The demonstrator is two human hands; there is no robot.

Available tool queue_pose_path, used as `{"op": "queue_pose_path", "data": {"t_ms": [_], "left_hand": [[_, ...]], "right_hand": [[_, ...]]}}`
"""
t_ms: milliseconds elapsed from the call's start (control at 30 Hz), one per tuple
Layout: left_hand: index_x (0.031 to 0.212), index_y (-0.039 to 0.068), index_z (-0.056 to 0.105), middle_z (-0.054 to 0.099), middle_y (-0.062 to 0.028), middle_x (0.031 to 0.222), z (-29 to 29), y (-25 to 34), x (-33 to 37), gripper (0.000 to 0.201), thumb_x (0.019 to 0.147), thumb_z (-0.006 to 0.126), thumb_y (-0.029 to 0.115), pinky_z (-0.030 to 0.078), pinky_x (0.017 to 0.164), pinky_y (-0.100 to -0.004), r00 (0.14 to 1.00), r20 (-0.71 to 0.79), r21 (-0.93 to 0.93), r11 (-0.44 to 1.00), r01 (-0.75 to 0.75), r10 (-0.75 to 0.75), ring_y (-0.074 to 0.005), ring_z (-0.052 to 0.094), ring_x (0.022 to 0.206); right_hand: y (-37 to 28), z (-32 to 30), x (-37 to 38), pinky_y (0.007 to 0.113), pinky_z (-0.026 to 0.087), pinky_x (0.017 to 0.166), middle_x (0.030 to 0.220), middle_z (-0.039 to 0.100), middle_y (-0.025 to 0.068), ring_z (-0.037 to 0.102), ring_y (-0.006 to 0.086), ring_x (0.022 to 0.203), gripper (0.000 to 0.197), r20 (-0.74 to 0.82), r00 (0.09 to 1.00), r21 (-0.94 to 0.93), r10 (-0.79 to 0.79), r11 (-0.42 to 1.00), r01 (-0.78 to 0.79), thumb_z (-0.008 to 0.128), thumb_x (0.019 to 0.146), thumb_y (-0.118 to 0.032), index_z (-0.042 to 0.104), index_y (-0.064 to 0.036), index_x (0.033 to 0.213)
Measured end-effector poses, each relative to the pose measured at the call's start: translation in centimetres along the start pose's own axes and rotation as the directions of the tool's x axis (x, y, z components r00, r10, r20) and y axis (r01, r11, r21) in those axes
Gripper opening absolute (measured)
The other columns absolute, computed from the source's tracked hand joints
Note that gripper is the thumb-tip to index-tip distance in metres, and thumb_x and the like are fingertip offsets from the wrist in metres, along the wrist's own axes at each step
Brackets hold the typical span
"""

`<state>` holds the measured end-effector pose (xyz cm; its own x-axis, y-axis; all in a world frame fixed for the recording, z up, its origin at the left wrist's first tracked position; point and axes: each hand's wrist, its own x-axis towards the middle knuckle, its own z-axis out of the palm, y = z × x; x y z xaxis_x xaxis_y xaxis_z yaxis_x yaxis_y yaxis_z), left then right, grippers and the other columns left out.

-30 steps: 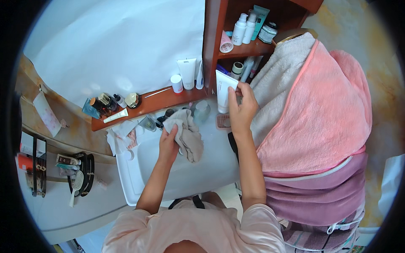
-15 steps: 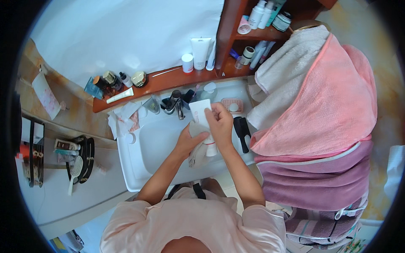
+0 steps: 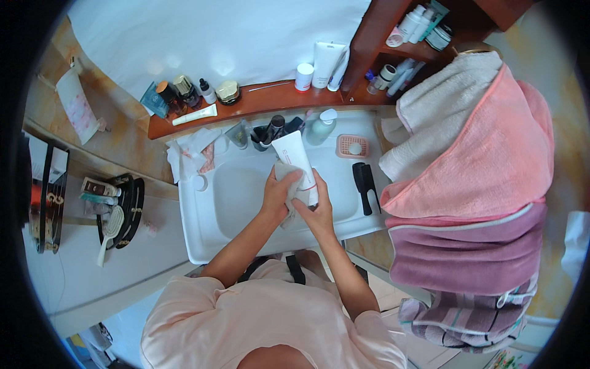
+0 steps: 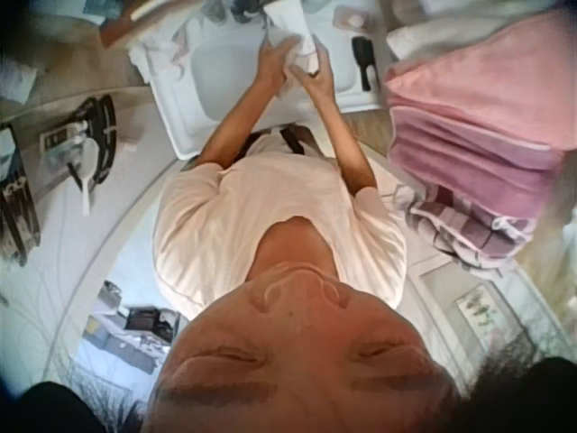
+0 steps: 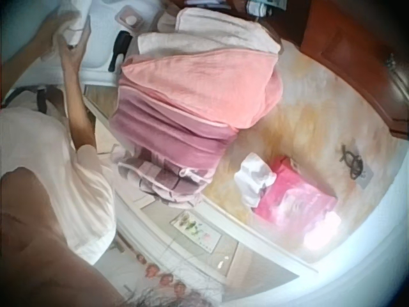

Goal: The person wipes various bottles and cosmetic containers with a cloth, placing them on a shelf and around a bathroom sink.

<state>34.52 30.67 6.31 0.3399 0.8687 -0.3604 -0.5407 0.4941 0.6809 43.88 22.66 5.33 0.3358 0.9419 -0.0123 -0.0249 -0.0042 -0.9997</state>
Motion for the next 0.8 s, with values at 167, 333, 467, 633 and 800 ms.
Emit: {"op": "queue_pose_path", "data": {"t_ms": [167,333,467,633,800], "left_hand": [[0.123,0.004,0.051,0.063,-0.0072,0.107,-1.1,0.5,0.9,0.041,0.086,0.068,0.009,0.052,0.085,-0.0325,0.973,0.216,0.098,0.994,0.056,-0.077,-0.0172,0.062,0.096],[0.117,0.001,0.056,0.067,-0.0082,0.103,-2.1,2.2,3.2,0.029,0.094,0.062,0.018,0.051,0.082,-0.0292,0.991,0.126,-0.028,0.998,0.058,-0.054,-0.0159,0.064,0.090],[0.112,0.003,0.057,0.068,-0.0110,0.098,-2.7,5.3,3.9,0.026,0.099,0.055,0.026,0.053,0.073,-0.0306,0.992,0.050,-0.051,0.992,-0.111,0.114,-0.0172,0.065,0.082],[0.115,0.008,0.054,0.066,-0.0128,0.092,-5.7,4.0,3.2,0.038,0.102,0.044,0.041,0.053,0.063,-0.0323,0.987,0.132,0.065,0.994,0.082,-0.090,-0.0186,0.063,0.072],[0.128,0.009,0.050,0.060,-0.0096,0.117,-5.7,0.1,1.4,0.035,0.101,0.044,0.029,0.053,0.085,-0.0360,0.947,0.219,-0.196,0.940,0.279,-0.235,-0.0214,0.061,0.102]], "right_hand": [[-0.3,-1.6,-0.7,0.033,0.040,0.101,0.132,0.048,0.0120,0.048,0.0208,0.122,0.078,-0.024,0.994,-0.153,-0.108,0.983,0.103,0.071,0.073,0.003,0.036,-0.0039,0.143],[1.7,-1.6,-3.6,0.032,0.042,0.096,0.127,0.053,0.0109,0.052,0.0182,0.117,0.074,-0.069,0.986,0.013,0.152,0.988,-0.151,0.070,0.075,0.004,0.039,-0.0061,0.141],[0.0,-2.5,-6.7,0.031,0.040,0.098,0.130,0.052,0.0104,0.051,0.0178,0.118,0.065,-0.094,0.936,0.067,0.339,0.940,-0.334,0.061,0.078,0.011,0.043,-0.0053,0.139],[-3.4,-3.5,-5.4,0.032,0.036,0.104,0.131,0.053,0.0119,0.051,0.0215,0.120,0.056,-0.211,0.966,-0.186,-0.147,0.977,0.108,0.055,0.076,0.010,0.053,-0.0020,0.131],[-7.0,3.6,-2.3,0.039,0.040,0.100,0.127,0.053,0.0189,0.049,0.0352,0.117,0.048,0.201,0.904,-0.696,-0.378,0.594,0.403,0.068,0.072,0.002,0.063,-0.0070,0.118]]}}
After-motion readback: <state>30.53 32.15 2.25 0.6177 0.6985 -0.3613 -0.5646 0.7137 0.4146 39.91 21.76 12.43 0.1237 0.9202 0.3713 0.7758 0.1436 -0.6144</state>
